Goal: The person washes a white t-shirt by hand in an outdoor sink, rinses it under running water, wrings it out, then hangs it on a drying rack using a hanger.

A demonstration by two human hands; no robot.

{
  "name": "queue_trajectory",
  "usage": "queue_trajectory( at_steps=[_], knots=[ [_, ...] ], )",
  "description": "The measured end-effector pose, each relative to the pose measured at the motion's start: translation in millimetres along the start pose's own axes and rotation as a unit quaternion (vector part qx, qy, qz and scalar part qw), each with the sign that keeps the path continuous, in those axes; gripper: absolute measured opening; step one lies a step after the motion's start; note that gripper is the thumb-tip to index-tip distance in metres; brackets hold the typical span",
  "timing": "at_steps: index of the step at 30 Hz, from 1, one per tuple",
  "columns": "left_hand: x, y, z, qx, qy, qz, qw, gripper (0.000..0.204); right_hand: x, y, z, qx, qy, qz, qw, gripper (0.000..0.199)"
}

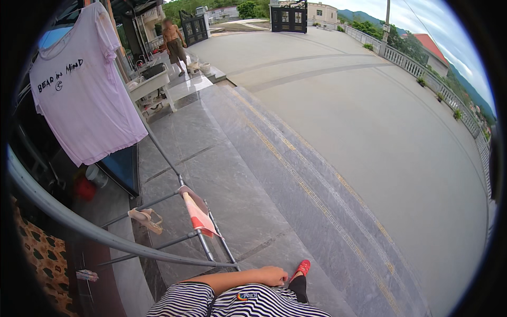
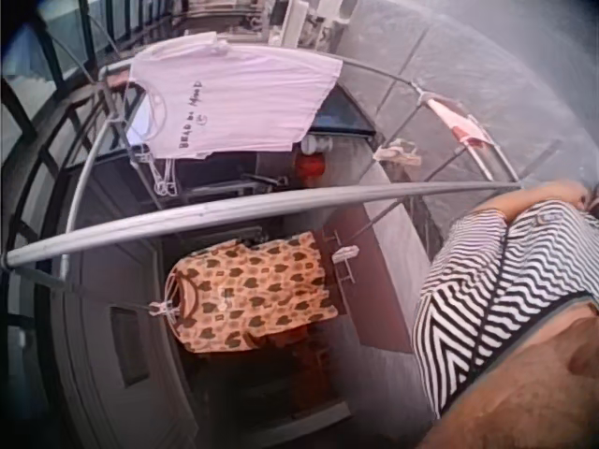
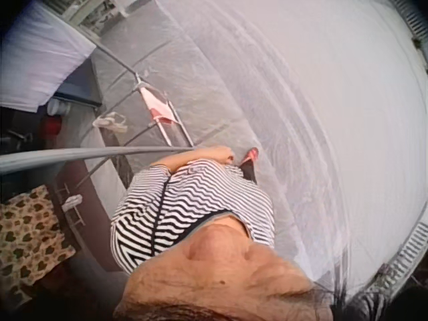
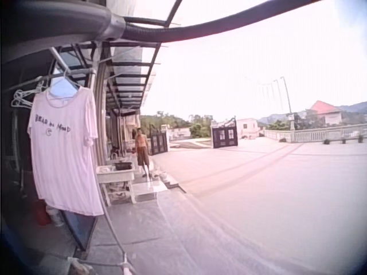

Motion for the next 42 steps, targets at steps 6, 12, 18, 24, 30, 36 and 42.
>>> queue_trajectory(
  at_steps=[6,12,18,24,30,36,42],
  knots=[
    [95.3,92.5,-8.9,0.079,-0.106,-0.118,0.984,0.031,98.0,106.3,239.4,0.064,-0.096,-0.010,0.993,0.025],
    [189.9,126.1,13.1,0.119,-0.045,-0.228,0.965,0.033,133.1,226.6,501.3,0.243,-0.184,-0.060,0.950,0.024],
    [298.9,141.3,122.4,0.161,-0.228,-0.274,0.920,0.031,-49.5,231.1,742.0,0.393,-0.237,0.034,0.888,0.026],
    [498.2,63.9,216.7,0.179,-0.168,-0.441,0.863,0.035,-263.6,206.9,800.1,0.268,-0.361,0.172,0.876,0.026],
    [679.2,31.6,323.8,0.213,-0.227,-0.463,0.830,0.032,-419.7,181.8,934.9,0.183,-0.412,0.202,0.869,0.025],
    [871.5,56.2,419.8,0.181,-0.244,-0.466,0.831,0.032,-511.7,236.6,1117.4,0.139,-0.373,0.138,0.907,0.024],
    [1046.6,49.1,521.5,0.220,-0.278,-0.471,0.808,0.031,-630.5,317.7,1358.4,0.193,-0.389,0.097,0.896,0.024]
  ],
)
Point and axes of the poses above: each hand's wrist, its own y-axis towards the middle knuckle, its own x-axis out of the back of the hand, z = x × y, the point moved 4 cm from there along y, towards the middle knuckle, and after that the axes turned 5 degrees about -y, right-handed, at the moved point
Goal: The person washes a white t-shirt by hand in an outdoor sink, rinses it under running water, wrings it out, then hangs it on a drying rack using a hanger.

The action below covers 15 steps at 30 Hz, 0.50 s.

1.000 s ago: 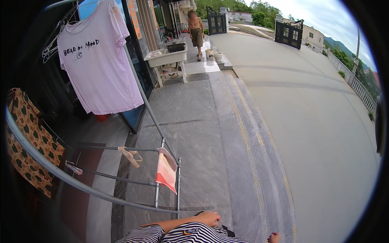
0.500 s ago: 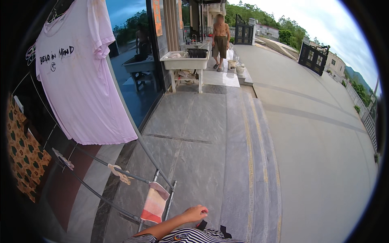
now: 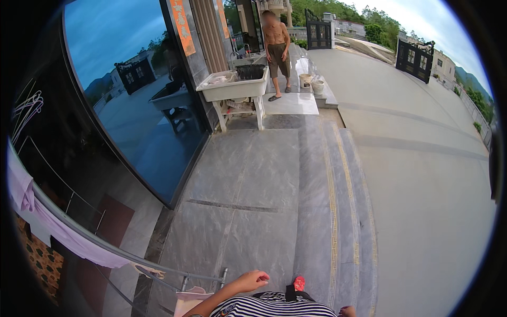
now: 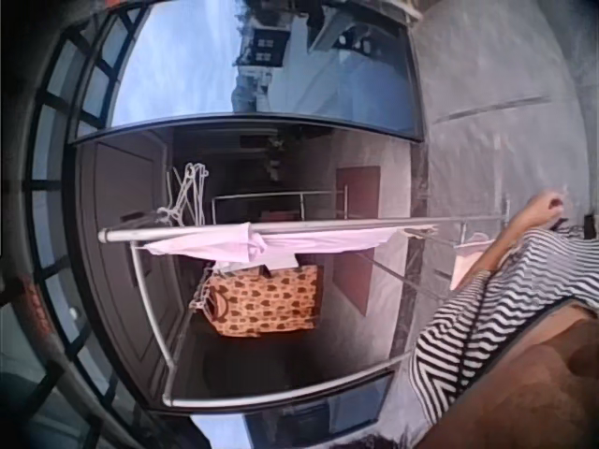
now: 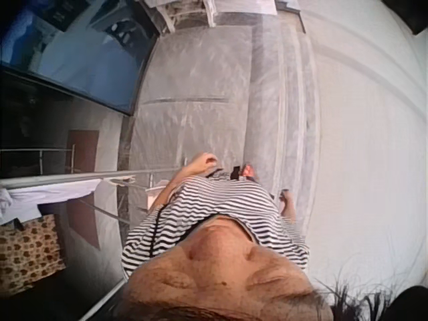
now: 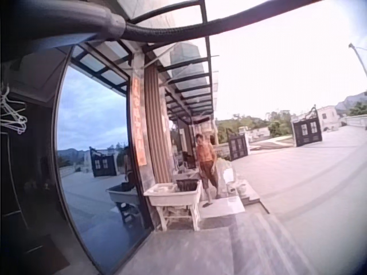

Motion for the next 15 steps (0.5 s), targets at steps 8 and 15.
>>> queue_trajectory(
  at_steps=[8,15],
  knots=[
    [179.4,189.1,3.4,0.060,-0.112,-0.070,0.989,0.031,-100.5,159.9,488.2,0.350,-0.276,-0.004,0.895,0.022],
    [413.1,350.6,53.4,0.052,-0.119,-0.122,0.984,0.029,-207.4,184.1,741.0,0.358,-0.343,0.061,0.866,0.025]
  ],
)
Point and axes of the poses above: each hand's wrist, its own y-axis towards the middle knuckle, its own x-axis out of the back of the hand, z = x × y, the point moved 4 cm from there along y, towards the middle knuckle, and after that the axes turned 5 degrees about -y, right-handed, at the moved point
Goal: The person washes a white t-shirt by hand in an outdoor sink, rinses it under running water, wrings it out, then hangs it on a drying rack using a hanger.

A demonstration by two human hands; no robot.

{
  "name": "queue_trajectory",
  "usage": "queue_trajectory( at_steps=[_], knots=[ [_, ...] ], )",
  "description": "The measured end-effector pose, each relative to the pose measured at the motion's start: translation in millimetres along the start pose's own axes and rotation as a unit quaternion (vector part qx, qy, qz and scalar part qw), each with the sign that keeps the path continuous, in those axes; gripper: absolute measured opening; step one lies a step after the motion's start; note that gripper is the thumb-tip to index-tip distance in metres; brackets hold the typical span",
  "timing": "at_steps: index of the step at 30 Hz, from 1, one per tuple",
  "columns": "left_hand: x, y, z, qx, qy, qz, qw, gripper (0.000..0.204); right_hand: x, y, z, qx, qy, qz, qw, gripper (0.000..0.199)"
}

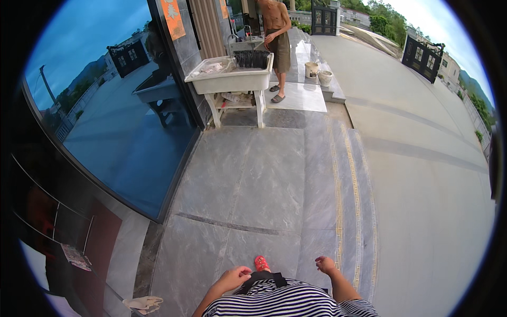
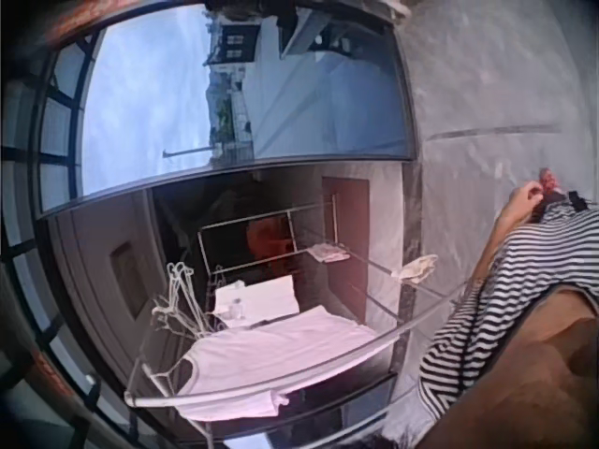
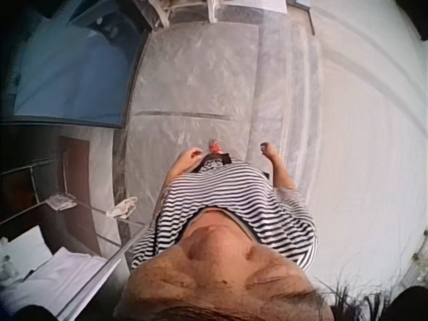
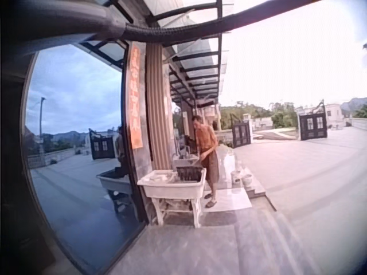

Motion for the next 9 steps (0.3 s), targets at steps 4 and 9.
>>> queue_trajectory(
  at_steps=[4,9],
  knots=[
    [142.0,88.4,-24.8,0.018,-0.025,-0.067,0.997,0.027,-24.9,46.6,50.4,-0.172,0.029,0.200,0.964,0.023],
    [260.9,232.9,-39.0,0.028,-0.076,-0.007,0.997,0.027,18.4,132.6,56.5,-0.282,0.134,0.162,0.936,0.020]
  ],
)
Point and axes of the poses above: each hand's wrist, its own y-axis towards the middle knuckle, its own x-axis out of the back of the hand, z = x × y, the point moved 4 cm from there along y, towards the middle knuckle, and after that the axes turned 5 degrees about -y, right-handed, at the moved point
